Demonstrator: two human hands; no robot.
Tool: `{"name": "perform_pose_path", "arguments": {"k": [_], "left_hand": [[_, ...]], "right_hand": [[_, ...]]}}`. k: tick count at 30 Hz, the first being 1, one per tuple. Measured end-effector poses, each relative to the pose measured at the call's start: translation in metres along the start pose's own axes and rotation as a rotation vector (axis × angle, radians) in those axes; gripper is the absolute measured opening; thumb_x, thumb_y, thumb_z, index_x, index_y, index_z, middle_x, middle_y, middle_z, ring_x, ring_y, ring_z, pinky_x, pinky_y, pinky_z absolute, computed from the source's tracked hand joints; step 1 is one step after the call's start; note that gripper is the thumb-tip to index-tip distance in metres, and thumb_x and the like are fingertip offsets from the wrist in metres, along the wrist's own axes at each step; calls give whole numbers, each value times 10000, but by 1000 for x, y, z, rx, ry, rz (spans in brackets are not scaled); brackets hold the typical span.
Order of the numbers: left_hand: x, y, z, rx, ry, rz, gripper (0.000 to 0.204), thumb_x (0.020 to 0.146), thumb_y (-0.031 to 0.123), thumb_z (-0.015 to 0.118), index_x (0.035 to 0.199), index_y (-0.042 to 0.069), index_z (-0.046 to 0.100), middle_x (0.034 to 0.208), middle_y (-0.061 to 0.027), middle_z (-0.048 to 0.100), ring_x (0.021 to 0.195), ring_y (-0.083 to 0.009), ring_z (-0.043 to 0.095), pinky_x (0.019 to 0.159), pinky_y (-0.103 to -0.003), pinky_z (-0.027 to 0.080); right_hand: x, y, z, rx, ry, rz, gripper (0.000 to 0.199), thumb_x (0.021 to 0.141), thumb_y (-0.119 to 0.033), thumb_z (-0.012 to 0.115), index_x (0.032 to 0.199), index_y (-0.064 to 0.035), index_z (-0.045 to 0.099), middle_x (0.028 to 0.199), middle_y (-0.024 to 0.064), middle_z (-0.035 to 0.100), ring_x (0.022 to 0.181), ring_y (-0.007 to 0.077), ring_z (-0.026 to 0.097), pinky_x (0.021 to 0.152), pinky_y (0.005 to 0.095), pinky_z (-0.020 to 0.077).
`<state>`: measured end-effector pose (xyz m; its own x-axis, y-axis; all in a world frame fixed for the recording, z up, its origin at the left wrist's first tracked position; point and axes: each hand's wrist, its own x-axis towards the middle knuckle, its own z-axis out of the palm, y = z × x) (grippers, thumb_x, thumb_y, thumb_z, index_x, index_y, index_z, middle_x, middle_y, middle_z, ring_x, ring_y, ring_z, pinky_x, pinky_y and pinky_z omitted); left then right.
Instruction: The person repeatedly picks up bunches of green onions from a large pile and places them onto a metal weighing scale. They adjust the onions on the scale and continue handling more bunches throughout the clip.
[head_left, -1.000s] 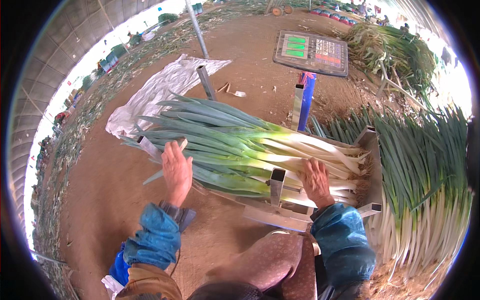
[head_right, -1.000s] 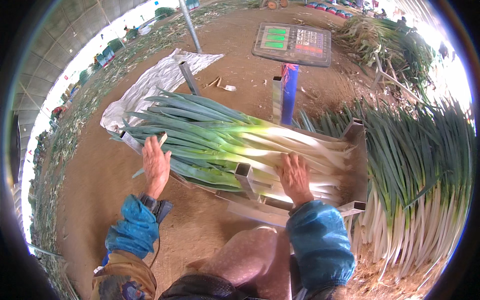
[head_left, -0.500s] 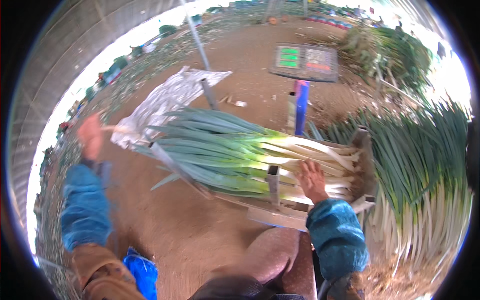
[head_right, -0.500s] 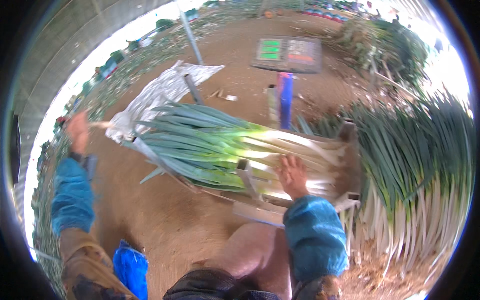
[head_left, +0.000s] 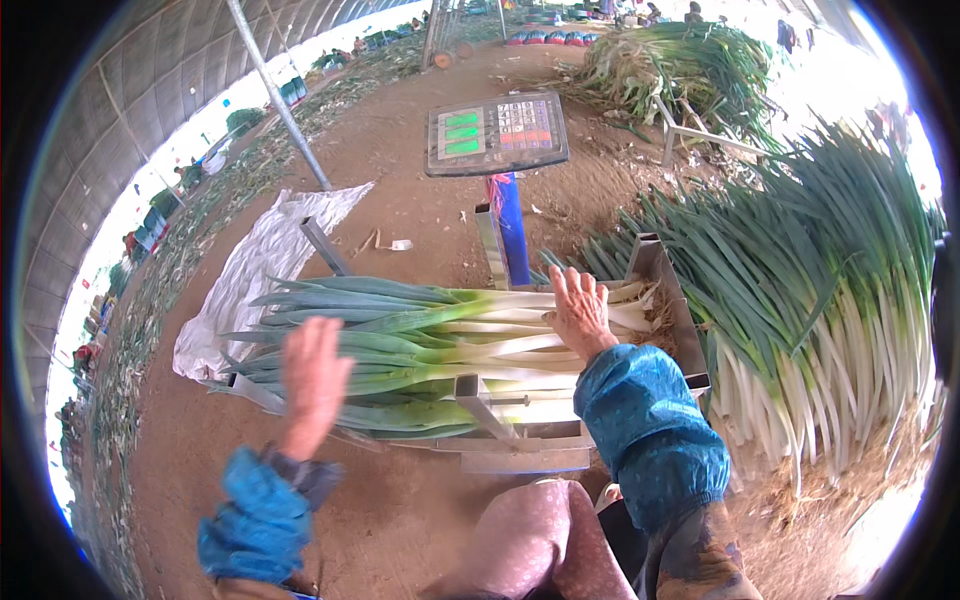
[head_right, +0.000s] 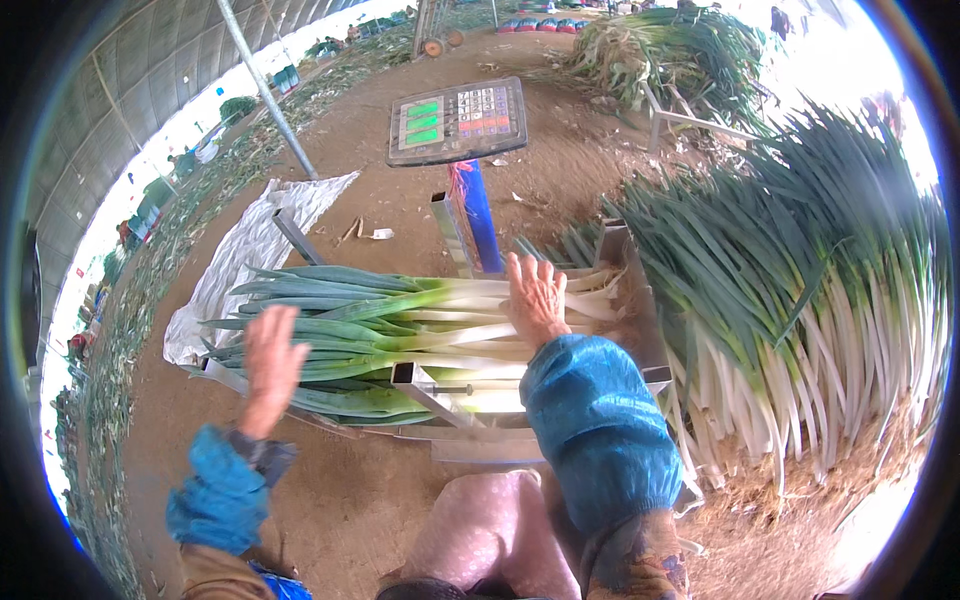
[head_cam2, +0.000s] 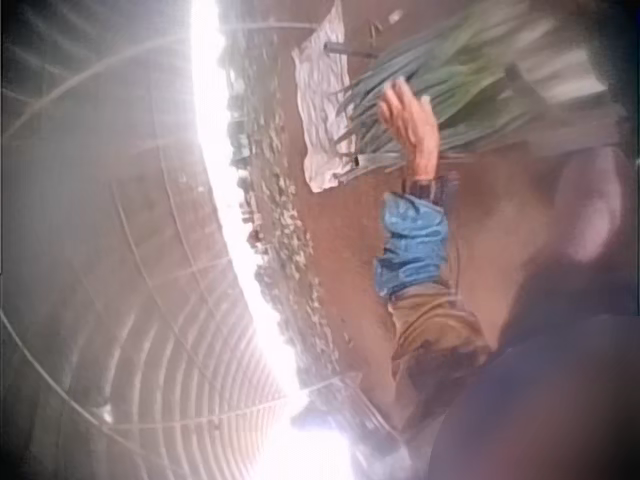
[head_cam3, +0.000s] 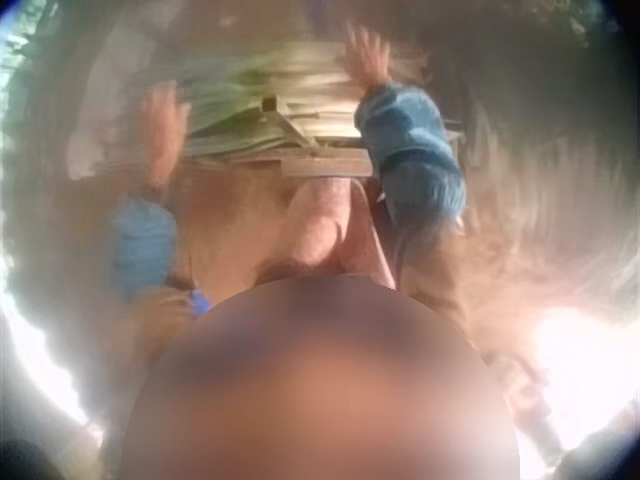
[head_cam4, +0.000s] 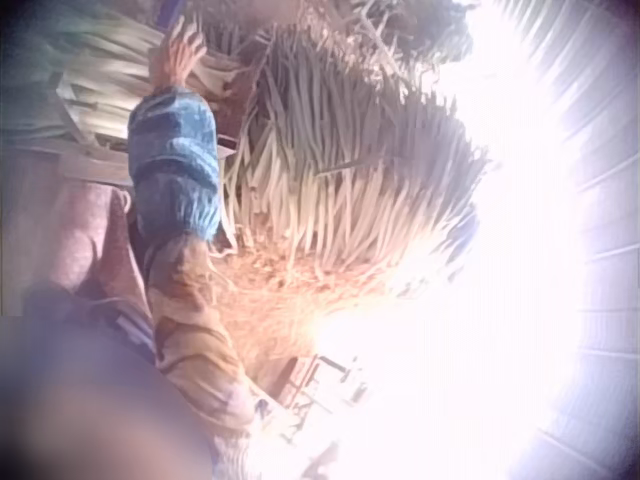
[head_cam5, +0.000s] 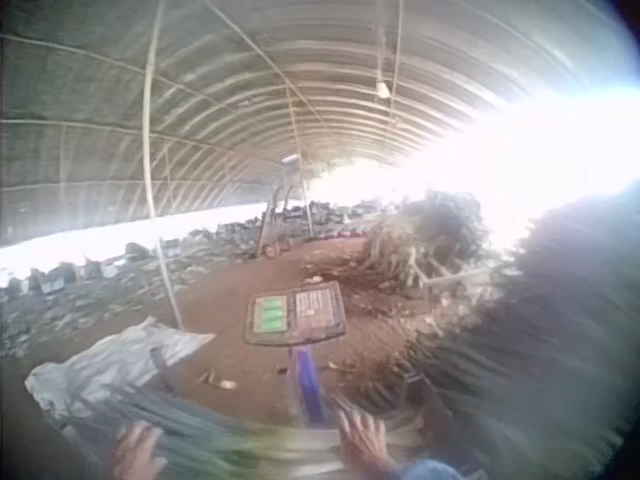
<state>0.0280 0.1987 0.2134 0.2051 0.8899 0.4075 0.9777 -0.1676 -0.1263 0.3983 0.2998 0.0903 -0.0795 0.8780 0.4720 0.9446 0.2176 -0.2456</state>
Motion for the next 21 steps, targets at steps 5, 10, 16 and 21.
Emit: {"name": "perform_pose_path", "arguments": {"k": [5,10,16,21], "left_hand": [[62,86,70,-244,-55,242,623,712,156,745,1260,23,481,1264,-142,476,1136,-319,468,991,-435,366],[94,91,109,-248,-233,293,567,704,157,759,1195,42,498,1146,-160,584,1066,-348,540,931,-435,400],[104,80,54,33,218,491,389,679,93,744,1015,43,554,930,-106,570,907,-279,550,823,-421,419],[70,80,-10,113,212,535,391,676,20,678,1050,46,566,847,-69,523,831,-234,518,762,-391,408]], "right_hand": [[1,8,15,16,-164,-14,361,791,-113,614,1151,-124,587,1023,85,575,1021,311,520,854,491,415],[2,8,-16,112,88,-217,224,792,-106,550,1012,-132,582,924,61,574,927,272,555,807,414,421],[0,-3,-92,330,-83,-239,365,748,-77,649,1101,-53,560,1001,145,614,962,344,588,858,439,449],[-28,10,-128,508,-173,-393,213,807,-136,640,992,-34,611,938,151,637,870,312,639,755,413,520]]}}
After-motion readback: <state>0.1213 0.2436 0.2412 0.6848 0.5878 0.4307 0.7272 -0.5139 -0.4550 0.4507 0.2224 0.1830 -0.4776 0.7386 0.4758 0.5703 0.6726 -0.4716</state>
